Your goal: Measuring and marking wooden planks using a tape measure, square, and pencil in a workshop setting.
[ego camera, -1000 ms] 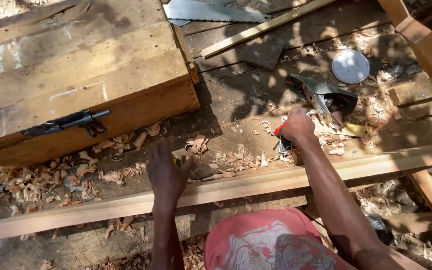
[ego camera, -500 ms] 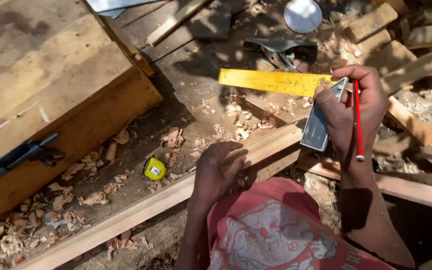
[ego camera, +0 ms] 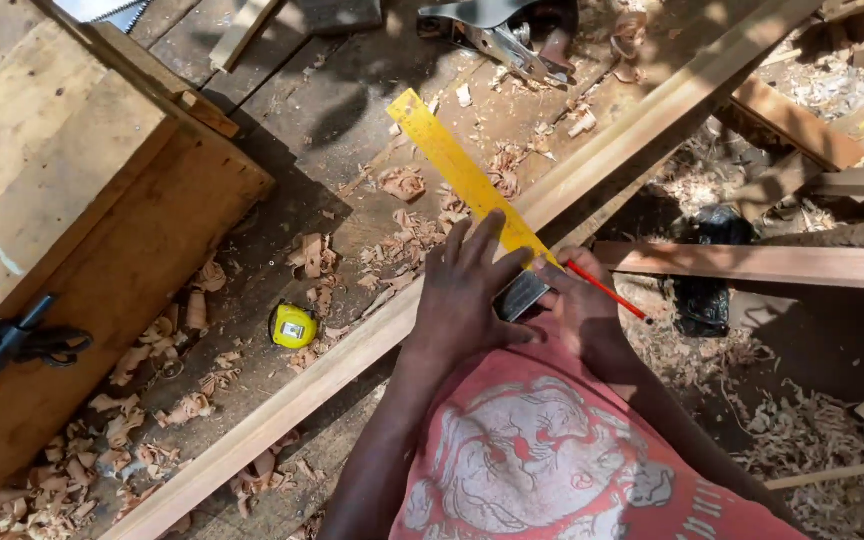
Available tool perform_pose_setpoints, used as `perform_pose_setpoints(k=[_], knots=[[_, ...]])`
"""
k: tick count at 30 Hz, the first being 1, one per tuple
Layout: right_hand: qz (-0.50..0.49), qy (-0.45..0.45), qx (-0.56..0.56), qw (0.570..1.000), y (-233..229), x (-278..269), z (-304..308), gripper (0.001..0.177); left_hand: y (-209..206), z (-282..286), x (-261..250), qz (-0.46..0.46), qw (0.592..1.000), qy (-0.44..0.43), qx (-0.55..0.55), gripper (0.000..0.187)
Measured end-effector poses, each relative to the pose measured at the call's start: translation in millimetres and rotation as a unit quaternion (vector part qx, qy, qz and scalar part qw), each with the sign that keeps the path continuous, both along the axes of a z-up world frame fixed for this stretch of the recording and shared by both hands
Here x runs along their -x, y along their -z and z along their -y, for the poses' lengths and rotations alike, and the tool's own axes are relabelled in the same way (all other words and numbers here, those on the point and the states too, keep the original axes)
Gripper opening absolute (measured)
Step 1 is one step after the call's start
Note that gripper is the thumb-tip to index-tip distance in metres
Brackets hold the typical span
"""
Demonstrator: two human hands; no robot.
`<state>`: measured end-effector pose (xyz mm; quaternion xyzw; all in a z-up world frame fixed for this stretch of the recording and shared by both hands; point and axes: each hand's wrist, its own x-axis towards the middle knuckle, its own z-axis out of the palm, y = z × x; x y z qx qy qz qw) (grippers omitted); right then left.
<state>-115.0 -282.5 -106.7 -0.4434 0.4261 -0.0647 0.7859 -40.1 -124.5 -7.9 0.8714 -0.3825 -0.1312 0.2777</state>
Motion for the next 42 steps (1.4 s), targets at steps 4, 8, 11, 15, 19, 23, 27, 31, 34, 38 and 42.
perform_pose_setpoints(k=[4,8,11,15,19,23,27,31,34,38,42], knots=[[0.059,-0.038,0.079,0.994,-1,-25,7,0.036,22,7,-12,0.042,0.998,-0.04,-0.04,0.075],[0.089,-0.073,0.137,0.984,-12,-30,7,0.034,17,4,-16,-0.007,0.998,-0.055,-0.014,0.066],[0.103,-0.082,0.19,0.973,28,-31,18,0.039,15,1,-15,0.009,0.998,-0.058,0.008,0.065],[0.084,-0.113,0.293,0.946,-2,-21,21,0.03,23,-3,-15,0.028,0.997,-0.06,0.044,0.065],[0.105,-0.055,0.307,0.944,-38,-26,33,0.052,29,-4,-21,0.029,0.998,-0.032,0.043,0.067],[0.236,-0.054,0.332,0.912,-25,-42,65,0.027,31,-3,-21,0.033,0.997,-0.037,0.064,0.067],[0.245,-0.057,0.388,0.887,-31,-48,63,0.015,34,-5,-20,0.037,0.996,-0.036,0.078,0.065],[0.225,-0.108,0.361,0.899,-34,-48,59,0.015,36,-2,-19,0.047,0.995,-0.047,0.075,0.067],[0.232,-0.138,0.36,0.893,-30,-49,59,0.014,34,-3,-19,0.049,0.995,-0.052,0.076,0.068],[0.243,-0.157,0.376,0.88,-27,-50,58,0.014,39,-2,-20,0.058,0.994,-0.045,0.077,0.069],[0.238,-0.165,0.391,0.874,-23,-51,60,0.014,41,0,-21,0.054,0.995,-0.048,0.071,0.068]])
